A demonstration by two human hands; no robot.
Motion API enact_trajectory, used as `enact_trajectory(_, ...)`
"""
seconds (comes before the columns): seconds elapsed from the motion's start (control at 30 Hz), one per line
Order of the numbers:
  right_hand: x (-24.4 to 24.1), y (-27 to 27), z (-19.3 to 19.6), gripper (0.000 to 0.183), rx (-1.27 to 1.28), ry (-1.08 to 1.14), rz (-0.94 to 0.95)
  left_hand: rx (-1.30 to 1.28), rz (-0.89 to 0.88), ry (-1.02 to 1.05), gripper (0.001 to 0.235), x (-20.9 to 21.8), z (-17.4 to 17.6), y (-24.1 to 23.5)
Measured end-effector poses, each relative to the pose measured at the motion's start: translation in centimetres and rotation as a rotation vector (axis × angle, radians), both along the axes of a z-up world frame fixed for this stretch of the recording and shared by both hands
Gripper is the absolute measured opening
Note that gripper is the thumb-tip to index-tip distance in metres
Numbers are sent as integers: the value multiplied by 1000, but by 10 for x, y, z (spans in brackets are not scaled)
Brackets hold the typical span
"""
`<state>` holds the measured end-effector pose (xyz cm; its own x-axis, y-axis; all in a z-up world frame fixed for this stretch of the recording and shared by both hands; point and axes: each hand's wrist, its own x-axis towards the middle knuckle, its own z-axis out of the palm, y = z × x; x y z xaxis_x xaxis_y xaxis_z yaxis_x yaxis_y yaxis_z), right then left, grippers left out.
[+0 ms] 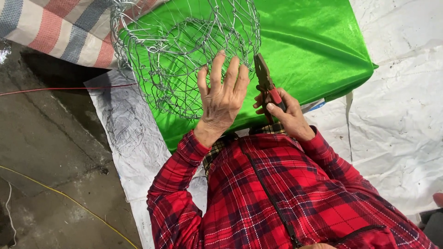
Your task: Using pliers to bend and secure the wires of a circular metal mesh structure.
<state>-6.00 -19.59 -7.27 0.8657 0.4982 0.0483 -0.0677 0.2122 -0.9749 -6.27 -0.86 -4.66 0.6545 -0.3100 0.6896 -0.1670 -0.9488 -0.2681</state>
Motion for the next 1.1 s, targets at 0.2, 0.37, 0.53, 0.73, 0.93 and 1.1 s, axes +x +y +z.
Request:
enact_trajectory(0.2,7,-6,-19,15,44,14,29,-16,-5,-49,6,3,-6,-3)
enact_trajectory(0.37,10,-7,-32,13,-35,-65,27,-50,-14,-52,13,8,-11,-4)
enact_trajectory(0.53,7,-7,-31,18,-278,-189,-31,-61,24,-66,19,12,-20,-4)
enact_trajectory(0.73,10,-13,-28,12,-271,-112,22,-89,1,-95,16,17,-30,-1)
enact_trajectory(0.93,9,-11,-28,10,-379,-152,10,-111,-6,-128,16,19,-30,3)
enact_trajectory(1.1,2,-5,-38,13,-437,-305,-89,-140,-18,-124,15,22,-38,4)
